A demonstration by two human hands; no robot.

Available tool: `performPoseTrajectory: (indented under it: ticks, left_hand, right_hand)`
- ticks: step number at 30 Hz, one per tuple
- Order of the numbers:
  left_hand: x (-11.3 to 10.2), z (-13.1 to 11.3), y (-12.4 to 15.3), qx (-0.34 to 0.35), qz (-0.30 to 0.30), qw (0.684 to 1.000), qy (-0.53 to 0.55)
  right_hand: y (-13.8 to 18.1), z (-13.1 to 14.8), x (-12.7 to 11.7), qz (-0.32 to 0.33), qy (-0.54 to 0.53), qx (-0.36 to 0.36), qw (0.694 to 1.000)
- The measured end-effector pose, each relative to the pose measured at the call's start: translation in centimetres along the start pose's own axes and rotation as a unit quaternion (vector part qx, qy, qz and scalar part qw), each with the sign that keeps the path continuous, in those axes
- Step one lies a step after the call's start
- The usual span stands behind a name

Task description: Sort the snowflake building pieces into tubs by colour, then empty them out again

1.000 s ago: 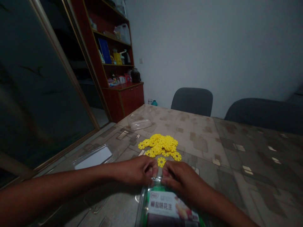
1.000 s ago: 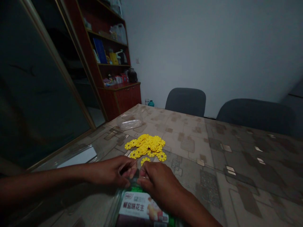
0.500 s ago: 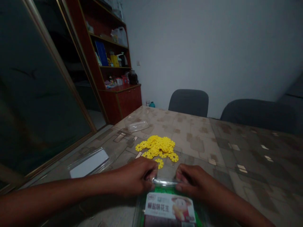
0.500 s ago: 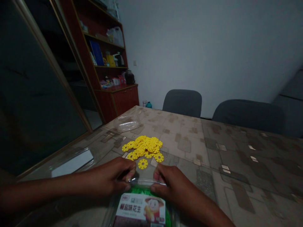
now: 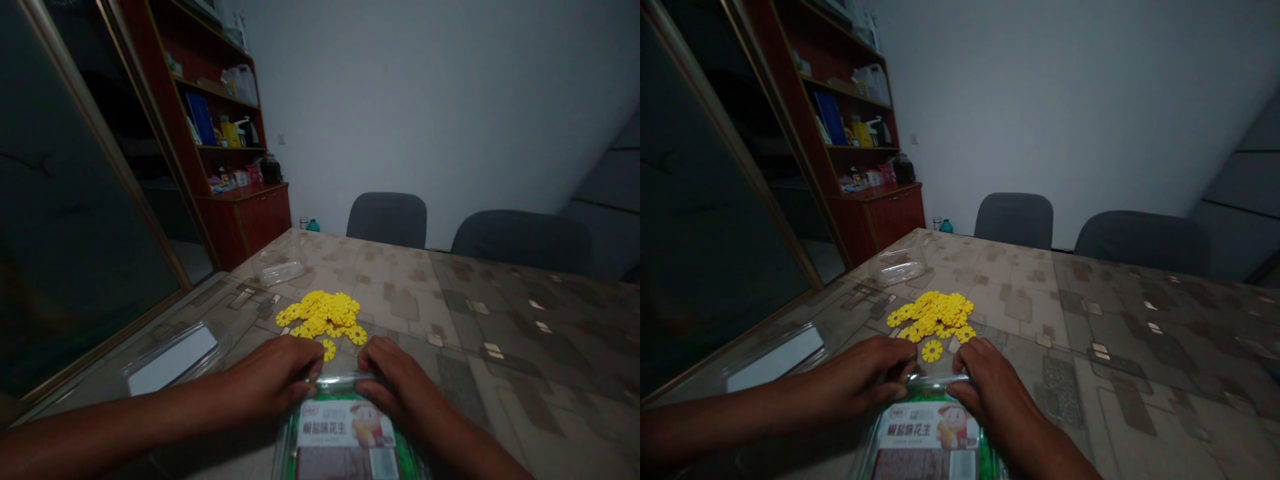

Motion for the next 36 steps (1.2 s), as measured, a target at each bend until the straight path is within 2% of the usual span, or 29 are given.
performPoseTrajectory:
  ticks: [3, 7, 9, 13, 17, 20, 26, 30, 36]
  left_hand:
    - [0.2, 0.3, -0.5, 0.031, 0.011, 0.999, 0.011]
    - [0.1, 0.5, -1.1, 0.032, 0.013, 0.999, 0.008]
    - [0.1, 0.4, -1.2, 0.019, 0.018, 1.0, 0.002]
    - [0.0, -0.1, -1.1, 0.02, 0.032, 0.999, 0.002]
    - [-0.2, -0.7, -1.2, 0.038, 0.039, 0.998, -0.008]
    - [-0.2, -1.2, -1.5, 0.038, 0.028, 0.999, -0.016]
    - [1.5, -0.8, -2.5, -0.014, 0.04, 0.999, 0.006]
    - [1.6, -1.1, -3.1, -0.007, 0.034, 0.999, 0.01]
    - [1.7, -1.8, -3.8, 0.021, 0.063, 0.998, -0.011]
  right_hand:
    - [-0.2, -1.0, -0.2, 0.035, -0.064, 0.035, 0.997]
    - [0.3, -2.1, -0.1, 0.176, -0.179, 0.093, 0.963]
    - [0.7, -2.1, -0.6, 0.199, -0.186, 0.102, 0.957]
    - [1.0, -2.6, -1.4, 0.163, -0.136, 0.12, 0.97]
    - [0.9, -2.6, -1.4, 0.109, -0.087, 0.096, 0.986]
    - [0.7, -2.5, -1.0, 0.11, -0.086, 0.094, 0.986]
    - [0.4, -1.7, -0.3, 0.121, -0.079, 0.099, 0.984]
    - [0.6, -1.6, -0.5, 0.103, -0.051, 0.088, 0.989]
    - [0.4, -0.9, -1.2, 0.091, -0.035, 0.06, 0.993]
Point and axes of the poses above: each hand's wrist, its own y-axis away from the middle knuckle, its own x-axis out of the palm, z = x × y, the point moved 8 cm from there along -y, towards the middle knuckle, and after that the axes turned 14 degrees about x, right-handed, at the moved point
